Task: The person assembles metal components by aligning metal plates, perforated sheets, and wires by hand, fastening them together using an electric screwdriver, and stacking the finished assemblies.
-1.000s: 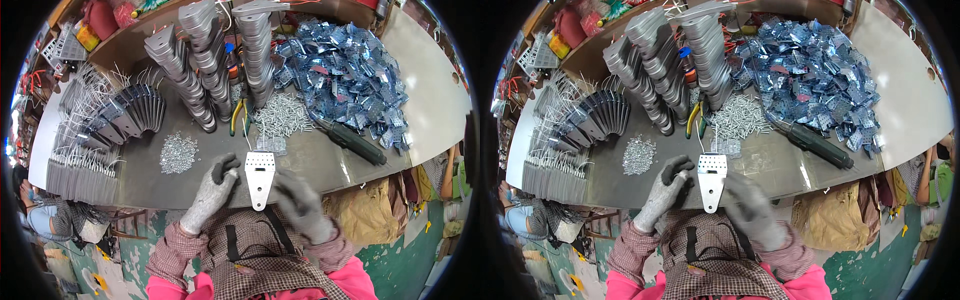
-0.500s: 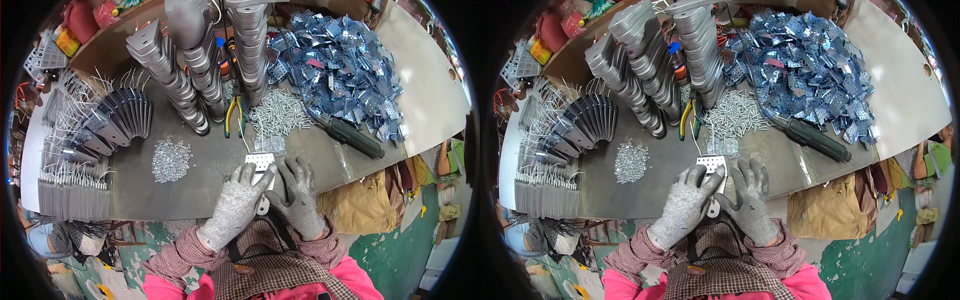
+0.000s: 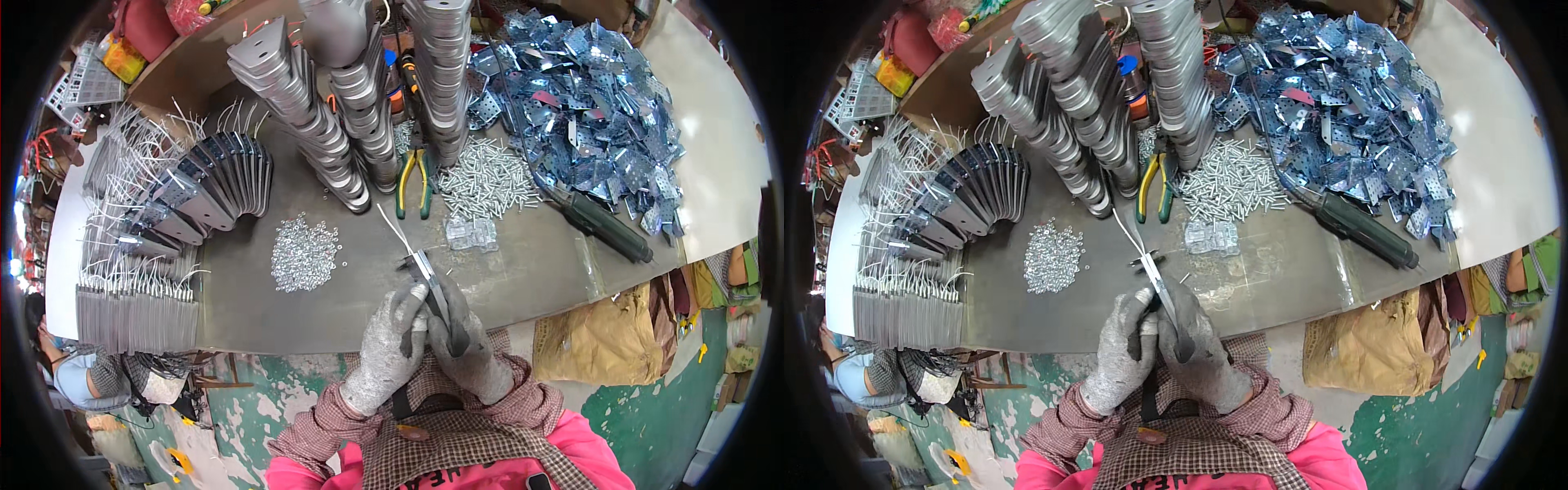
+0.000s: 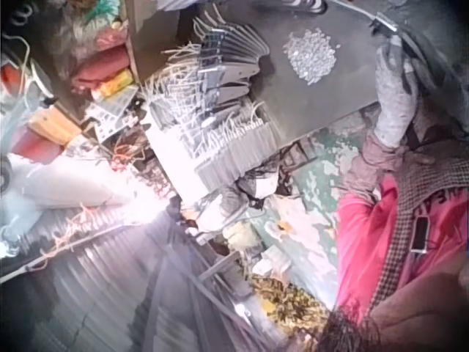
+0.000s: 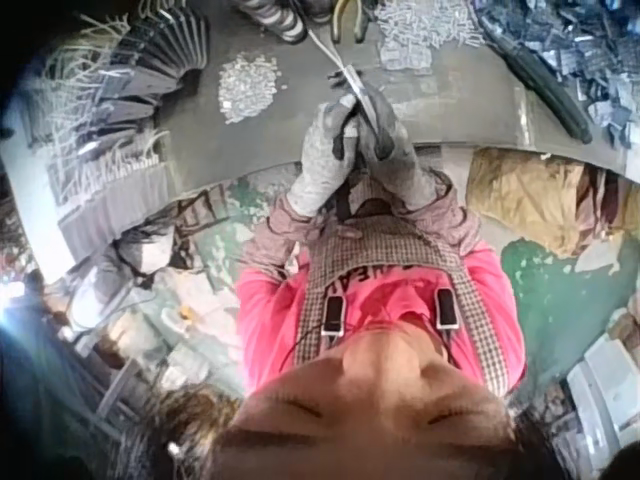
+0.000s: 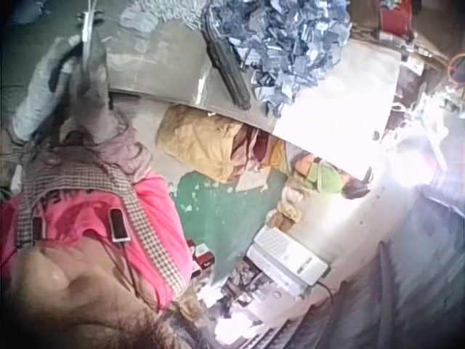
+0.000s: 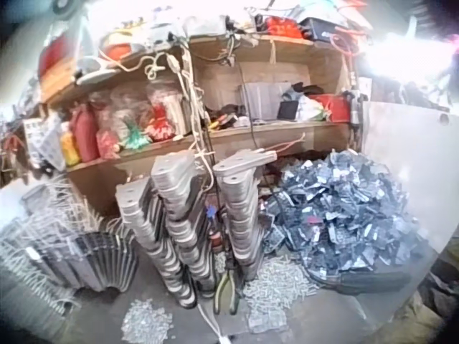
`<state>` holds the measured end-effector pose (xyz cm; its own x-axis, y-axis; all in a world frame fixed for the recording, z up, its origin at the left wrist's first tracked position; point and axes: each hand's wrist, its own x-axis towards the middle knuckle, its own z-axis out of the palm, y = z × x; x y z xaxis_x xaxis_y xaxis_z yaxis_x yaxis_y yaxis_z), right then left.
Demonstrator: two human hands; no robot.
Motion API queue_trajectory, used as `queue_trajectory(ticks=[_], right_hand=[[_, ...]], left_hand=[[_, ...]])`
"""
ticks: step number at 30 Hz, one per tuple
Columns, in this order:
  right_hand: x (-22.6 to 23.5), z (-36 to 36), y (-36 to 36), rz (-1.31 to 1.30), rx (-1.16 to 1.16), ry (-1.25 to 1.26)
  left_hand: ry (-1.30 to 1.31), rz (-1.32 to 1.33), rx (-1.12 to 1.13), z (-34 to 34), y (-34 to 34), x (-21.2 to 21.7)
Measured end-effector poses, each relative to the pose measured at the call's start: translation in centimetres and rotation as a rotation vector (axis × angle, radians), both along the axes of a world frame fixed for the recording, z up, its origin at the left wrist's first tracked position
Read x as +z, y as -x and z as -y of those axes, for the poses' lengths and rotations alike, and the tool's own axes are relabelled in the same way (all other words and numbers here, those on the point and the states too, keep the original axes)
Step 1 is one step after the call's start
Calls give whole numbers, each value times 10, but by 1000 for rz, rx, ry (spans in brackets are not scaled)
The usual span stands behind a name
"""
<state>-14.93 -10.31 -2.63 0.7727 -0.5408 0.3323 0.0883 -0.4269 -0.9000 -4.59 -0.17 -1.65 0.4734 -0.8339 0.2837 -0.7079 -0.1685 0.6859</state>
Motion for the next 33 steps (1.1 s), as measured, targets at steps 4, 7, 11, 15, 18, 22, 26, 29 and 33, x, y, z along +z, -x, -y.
queue_trajectory(ticks=[4,7,11,15,18,22,26,29,33], right_hand=[[4,-8,3,-5,8,192],[25,-1,6,36,93,-128],[40,61,0,-300,254,-260],[41,89,-37,-342,326,462],[39,92,-47,-500,388,700],[45,97,-45,-439,448,646],[42,103,-41,-455,460,548],[41,97,-42,-505,441,580],[18,89,-43,-472,366,585]], left_hand=[[72,-266,121,-9,-2,-6],[-46,-230,146,-4,-4,14],[-24,-673,210,0,3,28],[14,-634,294,-2,5,24],[67,-681,327,-4,4,18],[41,-768,374,-10,2,19],[57,-694,354,-15,-2,15],[118,-895,403,-20,-8,10],[101,-915,409,-22,-15,10]])
